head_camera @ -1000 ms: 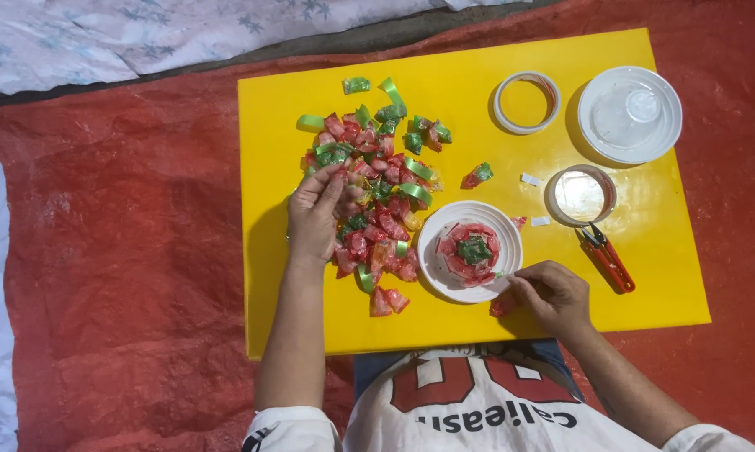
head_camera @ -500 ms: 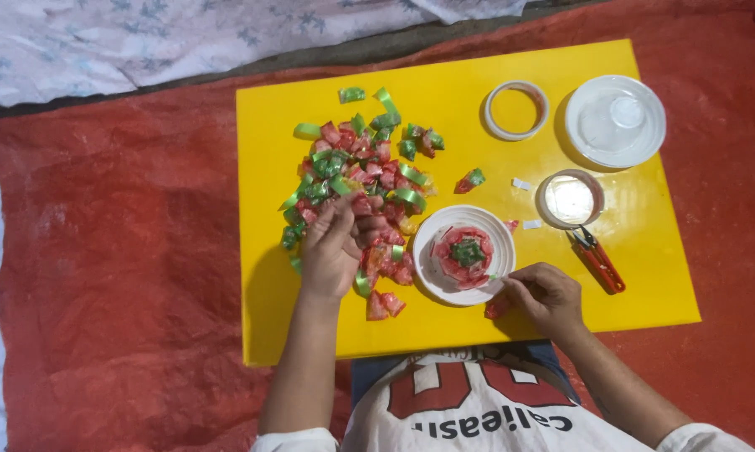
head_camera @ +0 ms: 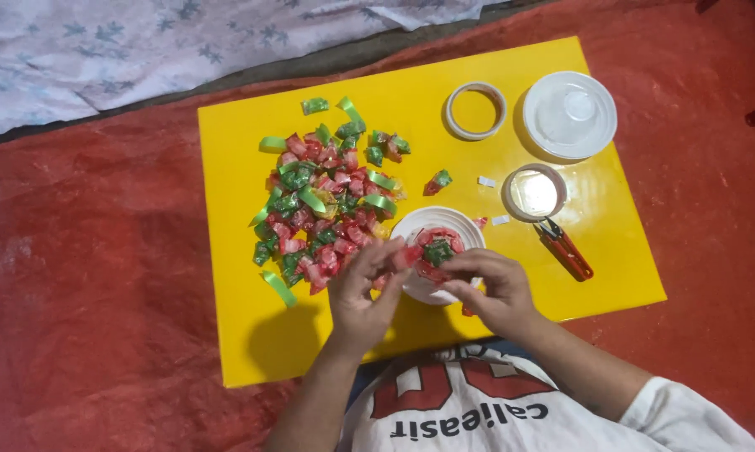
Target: The person arranges small red and green wrapped items on a white plate, forming a flower-like pattern. They pick up individual pieces from a pile on the yellow table and place them carefully around a central green item.
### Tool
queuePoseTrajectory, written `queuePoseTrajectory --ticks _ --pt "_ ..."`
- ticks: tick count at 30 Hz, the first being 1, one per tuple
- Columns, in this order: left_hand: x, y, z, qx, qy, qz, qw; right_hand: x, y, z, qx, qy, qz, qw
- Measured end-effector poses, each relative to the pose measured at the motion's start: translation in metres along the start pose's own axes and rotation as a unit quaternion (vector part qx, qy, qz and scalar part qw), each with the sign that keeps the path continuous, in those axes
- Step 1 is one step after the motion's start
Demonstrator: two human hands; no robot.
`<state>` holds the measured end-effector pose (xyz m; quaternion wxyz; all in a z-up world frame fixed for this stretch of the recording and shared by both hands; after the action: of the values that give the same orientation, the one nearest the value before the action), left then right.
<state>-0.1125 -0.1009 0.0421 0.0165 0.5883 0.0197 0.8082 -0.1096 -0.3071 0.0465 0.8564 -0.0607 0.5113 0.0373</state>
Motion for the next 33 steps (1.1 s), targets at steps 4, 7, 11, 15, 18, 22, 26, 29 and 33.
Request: queuePoseTrajectory --ticks 4,7,11,15,18,22,26,29,33 --pt "0.020 0.017 -0.003 0.000 0.109 0.086 0.990 0.007 0.017 0.002 -0.002 0.060 0.079 0.995" --pt "0.009 0.024 -0.013 0.046 0.175 0.176 0.968 0.001 0.029 0.007 0.010 0.118 0.148 0.982" --pt "0.010 0.033 -0.012 0.003 0.176 0.178 0.968 0.011 0.024 0.004 0.021 0.135 0.143 0.980" --pt "0.018 0.037 -0.013 -0.025 0.147 0.186 0.971 0.002 0.020 0.012 0.034 0.109 0.122 0.986" --pt "0.037 0.033 -0.001 -0.043 0.075 0.146 0.985 0.015 0.011 0.006 0.026 0.109 0.127 0.985" --pt "0.032 0.031 0.002 -0.051 0.035 0.099 0.993 0.017 0.005 0.001 0.037 0.091 0.148 0.984" --pt "0.022 0.030 -0.001 -0.039 0.020 0.136 0.990 0.021 -0.015 -0.003 0.058 0.075 0.117 0.989" --pt "0.018 0.033 -0.004 -0.039 -0.009 0.134 0.990 0.017 -0.022 -0.003 0.046 0.102 0.117 0.987" --pt "0.018 0.040 -0.002 -0.055 -0.058 0.082 0.994 0.011 -0.016 -0.009 0.019 0.118 0.093 0.988"
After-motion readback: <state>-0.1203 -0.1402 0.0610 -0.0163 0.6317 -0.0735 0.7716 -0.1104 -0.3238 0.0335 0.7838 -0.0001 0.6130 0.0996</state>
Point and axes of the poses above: each hand's wrist, its own z-axis towards the middle knuckle, its own y-axis out of the palm, x = y × z, the point moved 5 cm from there along z, towards the middle knuckle, and after that the axes turned 13 degrees about -y, right-handed, at the moved point
